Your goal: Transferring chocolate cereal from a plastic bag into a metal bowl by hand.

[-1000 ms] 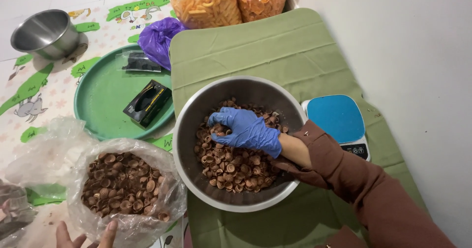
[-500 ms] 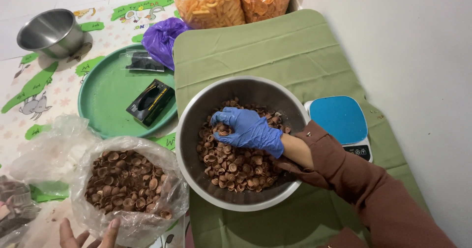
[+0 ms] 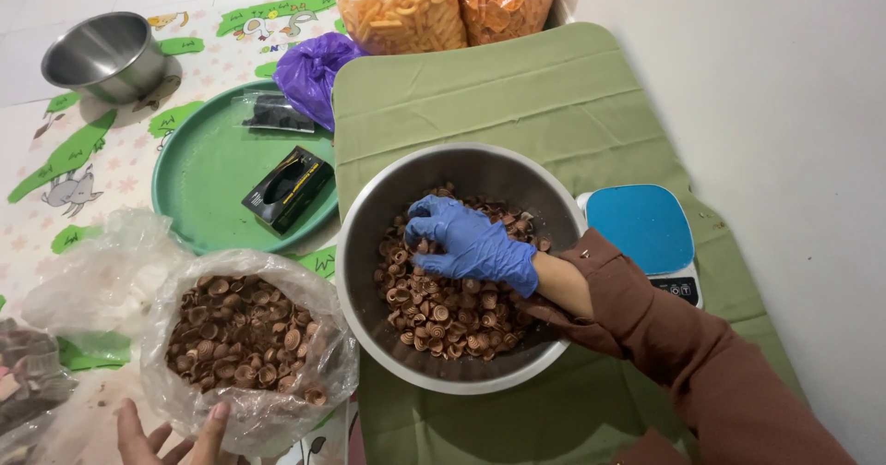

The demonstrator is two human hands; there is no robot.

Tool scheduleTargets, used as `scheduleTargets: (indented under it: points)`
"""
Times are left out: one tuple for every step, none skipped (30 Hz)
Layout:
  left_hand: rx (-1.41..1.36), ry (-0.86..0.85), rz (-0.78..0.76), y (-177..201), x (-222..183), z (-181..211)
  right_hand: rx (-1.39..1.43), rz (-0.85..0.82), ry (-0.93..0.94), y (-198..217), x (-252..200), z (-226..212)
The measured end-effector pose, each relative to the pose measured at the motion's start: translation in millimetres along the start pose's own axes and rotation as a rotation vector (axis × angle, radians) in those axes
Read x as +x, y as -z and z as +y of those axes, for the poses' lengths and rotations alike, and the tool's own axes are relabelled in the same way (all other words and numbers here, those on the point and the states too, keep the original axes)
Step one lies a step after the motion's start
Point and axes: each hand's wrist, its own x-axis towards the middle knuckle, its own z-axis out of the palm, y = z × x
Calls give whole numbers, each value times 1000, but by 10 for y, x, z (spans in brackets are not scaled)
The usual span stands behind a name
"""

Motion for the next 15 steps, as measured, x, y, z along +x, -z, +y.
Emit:
scheduleTargets:
  points:
    - [18, 13, 14, 5, -41, 82, 10, 34, 54, -21, 12, 6]
    - [35, 27, 27, 10, -80, 163, 21, 69, 107, -43, 23, 12]
    - [35, 30, 30, 27, -117, 261, 23, 66, 110, -34, 21, -26]
    - [26, 110, -5, 45, -153, 359, 24, 93, 142, -25, 19, -67]
    - [15, 189, -37, 70, -187, 456, 26, 120, 177, -17, 31, -109]
    - [13, 193, -31, 72, -143, 320, 28, 117, 183, -24, 27, -140]
    - [86, 65, -20, 69, -94, 190, -46, 32, 121, -21, 36, -166]
    - [159, -63, -11, 66, -44, 59, -121, -52, 58, -18, 46, -192]
    - [154, -59, -5, 83, -67, 110, -122, -56, 66, 42, 153, -358]
    - [131, -36, -17, 96, -89, 161, -85, -192, 61, 101, 259, -520]
    - [110, -11, -33, 105, -113, 210, -46, -330, 52, 155, 347, -681]
    - [108, -7, -32, 110, -130, 260, -46, -335, 55, 84, 462, -827]
    - [173, 24, -43, 126, -147, 310, -21, -408, 43, 7, 577, -981]
    - [237, 56, -55, 140, -163, 359, 4, -482, 32, -72, 691, -1134]
    - [241, 64, -53, 138, -145, 307, 10, -489, 35, -192, 757, -1171]
